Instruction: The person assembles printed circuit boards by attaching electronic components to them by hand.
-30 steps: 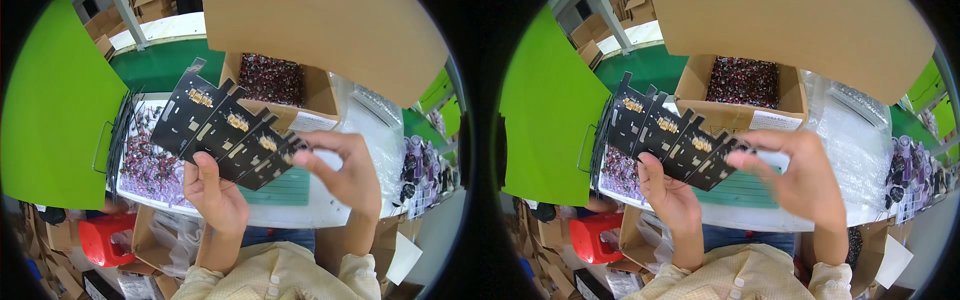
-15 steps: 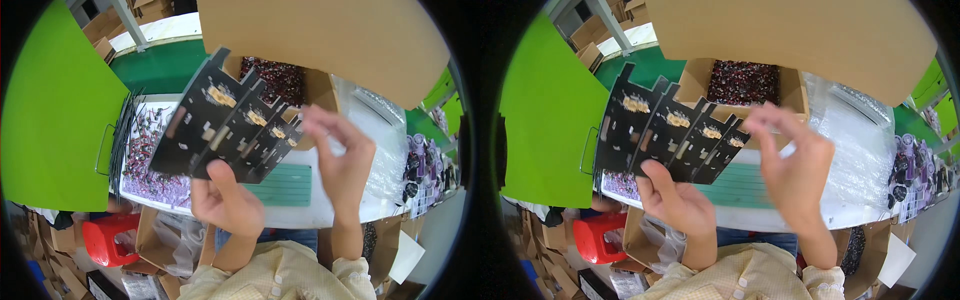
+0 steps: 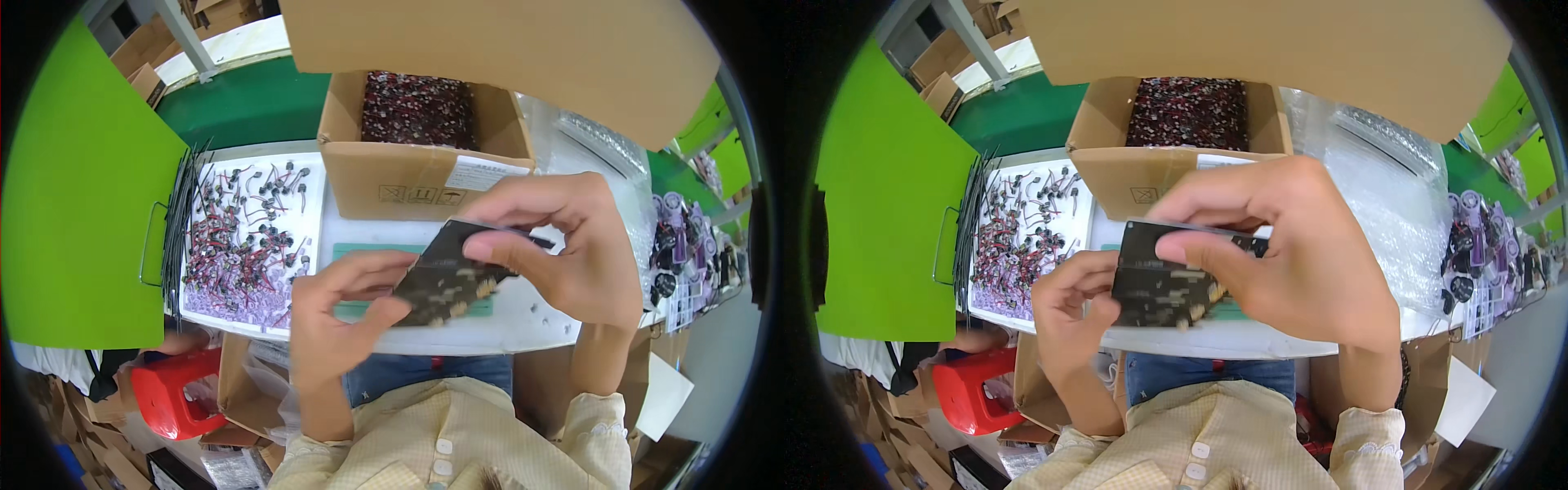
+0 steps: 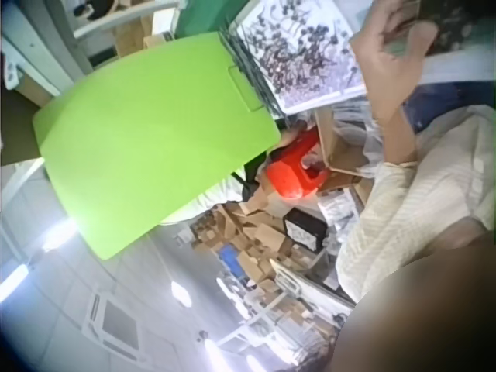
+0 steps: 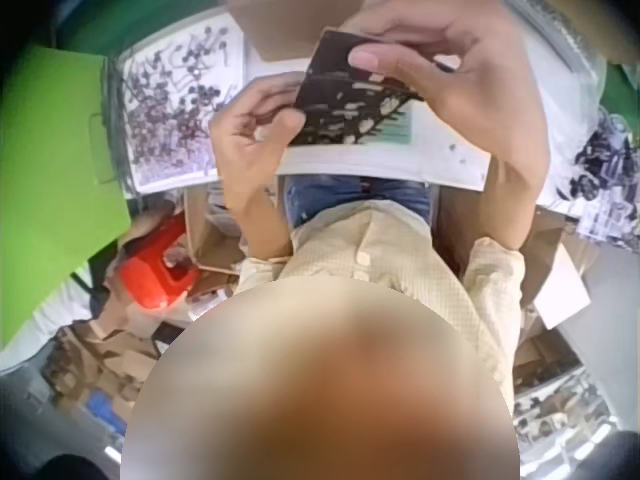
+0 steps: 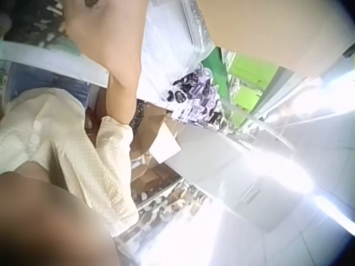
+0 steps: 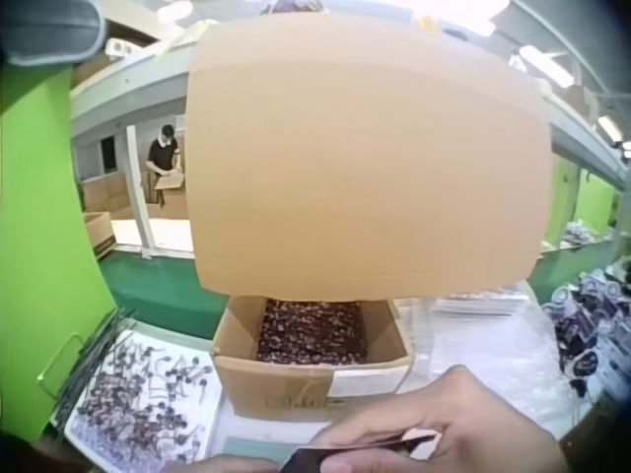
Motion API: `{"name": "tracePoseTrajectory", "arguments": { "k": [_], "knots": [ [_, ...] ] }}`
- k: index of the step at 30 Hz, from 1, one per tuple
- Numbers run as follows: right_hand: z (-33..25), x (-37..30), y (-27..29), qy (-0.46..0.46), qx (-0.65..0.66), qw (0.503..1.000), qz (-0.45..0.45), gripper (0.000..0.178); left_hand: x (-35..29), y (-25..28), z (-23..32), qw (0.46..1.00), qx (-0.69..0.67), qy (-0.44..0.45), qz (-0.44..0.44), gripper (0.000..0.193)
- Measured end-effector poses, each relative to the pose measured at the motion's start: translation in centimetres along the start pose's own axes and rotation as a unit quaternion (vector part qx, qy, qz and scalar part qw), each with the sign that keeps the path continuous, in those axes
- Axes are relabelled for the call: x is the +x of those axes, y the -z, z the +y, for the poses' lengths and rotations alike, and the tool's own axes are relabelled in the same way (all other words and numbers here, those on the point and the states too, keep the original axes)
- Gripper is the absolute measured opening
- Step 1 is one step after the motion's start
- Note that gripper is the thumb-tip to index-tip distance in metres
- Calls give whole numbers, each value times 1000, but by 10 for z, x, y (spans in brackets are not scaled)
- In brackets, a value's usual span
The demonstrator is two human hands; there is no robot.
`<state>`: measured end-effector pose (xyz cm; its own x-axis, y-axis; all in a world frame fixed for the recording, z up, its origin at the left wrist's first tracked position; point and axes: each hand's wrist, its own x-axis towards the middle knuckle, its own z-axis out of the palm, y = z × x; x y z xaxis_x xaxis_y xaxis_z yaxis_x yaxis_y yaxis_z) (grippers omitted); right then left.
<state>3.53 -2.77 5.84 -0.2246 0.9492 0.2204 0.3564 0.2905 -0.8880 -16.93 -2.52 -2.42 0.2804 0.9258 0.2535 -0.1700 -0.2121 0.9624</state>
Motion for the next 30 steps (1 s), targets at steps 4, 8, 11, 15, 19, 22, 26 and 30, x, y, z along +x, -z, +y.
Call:
{"name": "tracePoseTrajectory", "arguments": {
  "k": [4, 8, 11, 15, 19, 22, 26, 30],
  "knots": [
    [0, -5, -6, -3, 36, 998, 49, 18, -15, 1, -25, 996, 29, 17, -82, 25],
    [17, -8, 1, -43, -27, 998, 36, 18, -22, -14, -18, 995, -29, 87, 28, 23],
    [16, -17, -7, -64, -53, 996, 45, 18, -22, -27, -10, 990, 30, 108, 84, 23],
    [22, -39, -27, 16, -315, 918, 239, 17, -26, -56, 17, 969, 154, 184, 58, 25],
    [21, -57, -12, 30, -244, 911, 332, 17, -30, -64, 8, 983, 15, 176, 46, 23],
    [30, -120, 46, -67, -183, 873, 447, 22, -22, -60, 1, 981, -39, 188, 8, 20],
    [74, -297, 168, -256, -252, 786, 503, 32, -24, -64, -8, 974, -92, 201, -50, 22],
    [84, -336, 153, -386, -533, 650, 381, 55, -20, -97, -21, 978, 38, 97, -182, 21]
  ]
}}
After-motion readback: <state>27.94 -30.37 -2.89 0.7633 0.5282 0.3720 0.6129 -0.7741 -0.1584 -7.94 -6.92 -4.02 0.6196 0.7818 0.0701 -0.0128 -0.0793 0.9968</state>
